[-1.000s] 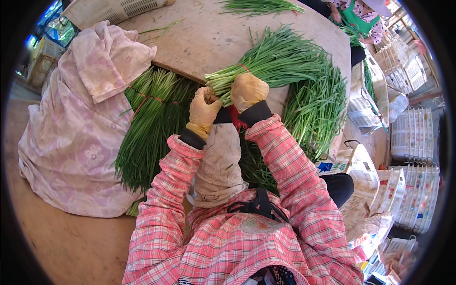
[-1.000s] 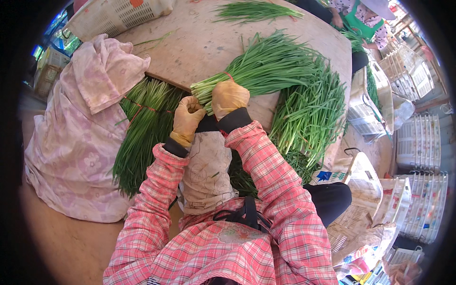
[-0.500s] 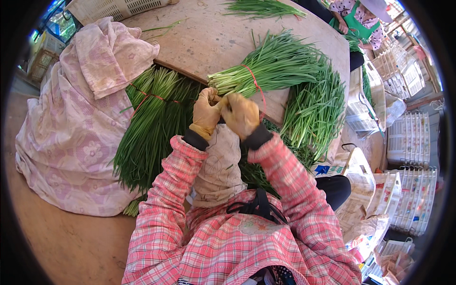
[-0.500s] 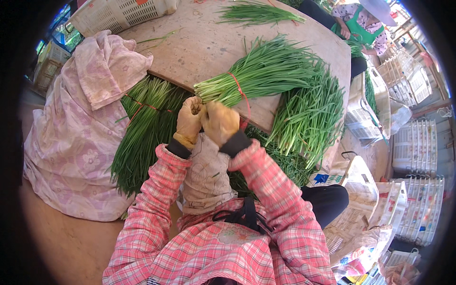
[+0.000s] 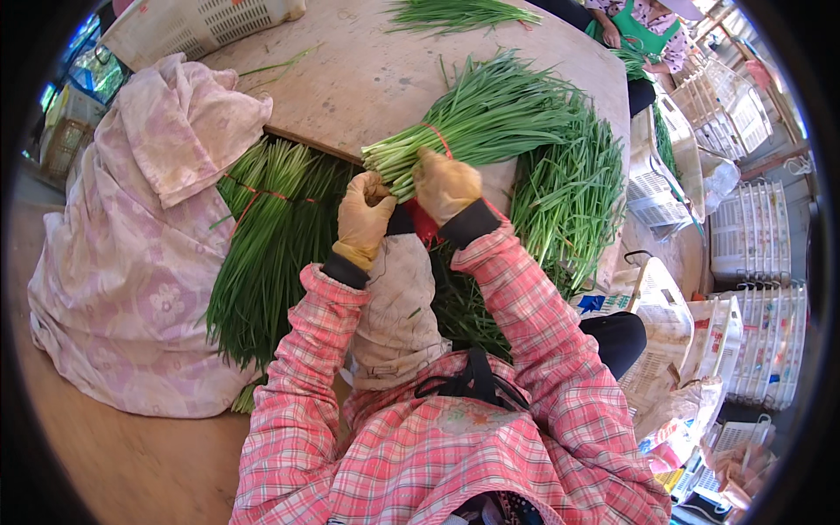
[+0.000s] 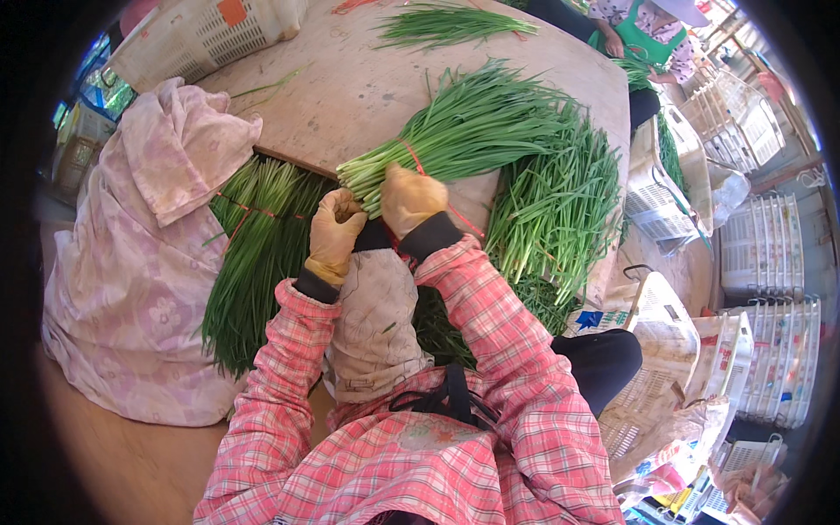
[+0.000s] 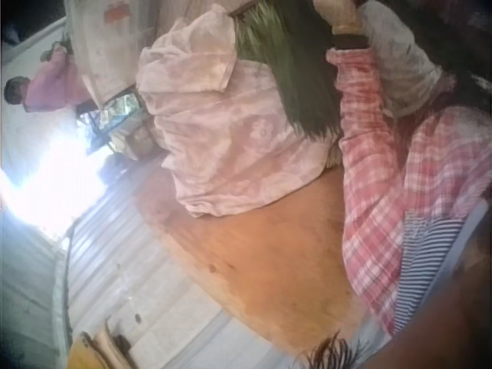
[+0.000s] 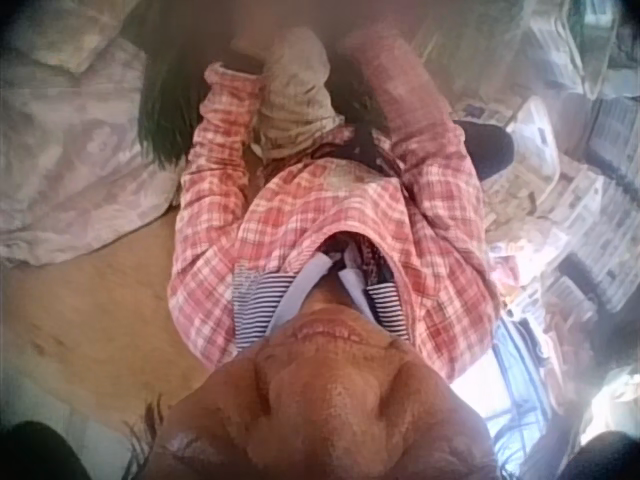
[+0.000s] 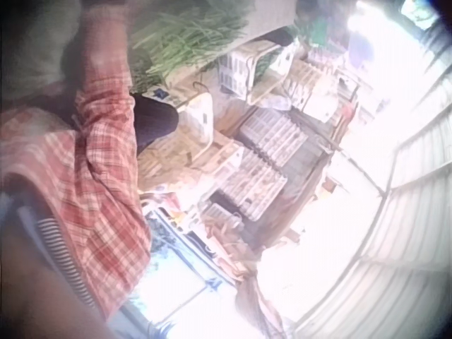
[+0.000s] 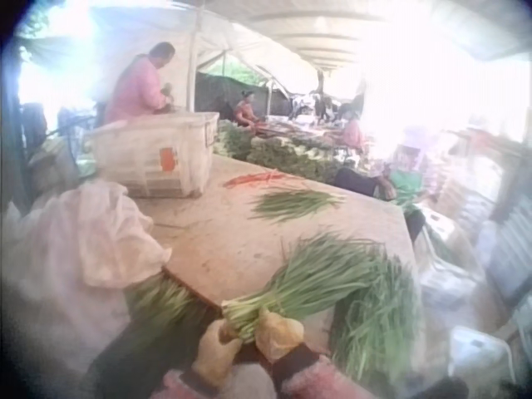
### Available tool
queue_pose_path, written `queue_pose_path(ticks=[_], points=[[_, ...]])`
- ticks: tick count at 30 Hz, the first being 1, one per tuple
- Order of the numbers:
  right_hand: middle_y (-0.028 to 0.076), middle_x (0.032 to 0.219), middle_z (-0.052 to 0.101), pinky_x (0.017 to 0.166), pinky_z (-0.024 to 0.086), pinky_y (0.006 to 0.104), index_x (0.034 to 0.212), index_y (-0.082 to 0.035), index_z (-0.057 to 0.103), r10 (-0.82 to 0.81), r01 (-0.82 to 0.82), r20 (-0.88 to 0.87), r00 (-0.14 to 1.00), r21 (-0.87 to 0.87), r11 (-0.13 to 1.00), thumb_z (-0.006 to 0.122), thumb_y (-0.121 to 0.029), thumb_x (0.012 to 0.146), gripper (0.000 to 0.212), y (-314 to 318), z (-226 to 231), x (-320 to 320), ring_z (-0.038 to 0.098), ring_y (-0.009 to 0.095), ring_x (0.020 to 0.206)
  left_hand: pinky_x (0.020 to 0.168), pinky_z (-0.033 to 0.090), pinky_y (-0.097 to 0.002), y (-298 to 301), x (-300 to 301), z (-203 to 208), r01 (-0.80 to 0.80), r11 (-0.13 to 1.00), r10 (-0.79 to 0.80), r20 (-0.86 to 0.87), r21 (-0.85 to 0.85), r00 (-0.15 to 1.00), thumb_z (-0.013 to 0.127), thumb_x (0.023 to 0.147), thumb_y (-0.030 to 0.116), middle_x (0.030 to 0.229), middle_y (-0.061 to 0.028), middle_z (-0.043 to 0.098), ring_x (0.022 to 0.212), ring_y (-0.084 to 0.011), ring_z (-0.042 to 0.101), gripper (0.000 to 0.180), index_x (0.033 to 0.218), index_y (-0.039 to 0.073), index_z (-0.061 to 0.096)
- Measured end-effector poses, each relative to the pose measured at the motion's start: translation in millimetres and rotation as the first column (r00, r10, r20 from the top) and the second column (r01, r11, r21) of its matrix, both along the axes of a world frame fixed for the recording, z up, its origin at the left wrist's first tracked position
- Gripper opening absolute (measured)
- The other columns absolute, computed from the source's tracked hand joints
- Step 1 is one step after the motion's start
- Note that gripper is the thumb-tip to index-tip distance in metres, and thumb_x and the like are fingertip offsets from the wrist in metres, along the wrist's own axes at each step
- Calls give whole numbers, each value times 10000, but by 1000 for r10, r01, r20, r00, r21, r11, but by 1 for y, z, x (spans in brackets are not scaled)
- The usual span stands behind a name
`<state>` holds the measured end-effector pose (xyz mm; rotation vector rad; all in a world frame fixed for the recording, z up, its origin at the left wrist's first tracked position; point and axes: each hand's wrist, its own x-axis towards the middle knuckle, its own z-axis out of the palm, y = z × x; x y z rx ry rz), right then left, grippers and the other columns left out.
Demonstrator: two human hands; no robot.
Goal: The person bundles green plants together by hand, ties them with a red string, and places the bundles into plastic baskets.
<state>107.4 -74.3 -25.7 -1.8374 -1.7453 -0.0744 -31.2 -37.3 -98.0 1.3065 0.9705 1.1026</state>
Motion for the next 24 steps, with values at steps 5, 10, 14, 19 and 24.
queue_pose_path(ticks=[5,10,14,19,24], points=[[109,712,600,547,478,393,775,-115,632,131,-100,-204,970,157,983,626,-177,782,63,-33,7,-9,613,289,631,785,476,-286,3,-10,8,-222,947,234,-25,233,972,602,774,-68,1002,-61,585,884,-146,573,377,1127,21,506],[134,772,648,584,497,348,953,-35,670,-234,239,-143,962,23,971,680,-195,792,227,-44,-14,37,646,237,667,1006,333,-444,-3,23,78,49,721,310,-385,691,869,718,724,123,1253,-214,477,1165,-375,430,659,1294,2,410],[123,781,659,579,477,306,1000,19,651,-274,164,-408,871,-285,944,652,-219,838,287,-37,-28,47,616,169,637,1071,263,-454,4,72,59,149,659,306,-443,737,843,685,776,227,1344,-288,362,1258,-411,346,735,1335,-73,316],[88,687,634,593,467,304,846,23,642,-150,-122,-823,548,-256,959,600,-197,885,227,-26,-29,71,596,181,622,1084,244,-460,14,87,39,230,645,367,-560,728,743,613,841,340,1357,-321,333,1273,-426,328,744,1339,-110,291],[39,802,639,679,461,220,926,25,639,44,-177,-998,51,34,984,597,-152,888,186,-15,-8,87,564,108,707,1081,242,-473,41,77,29,356,598,355,-635,719,686,598,821,451,1366,-303,339,1278,-422,331,813,1348,-88,294]])
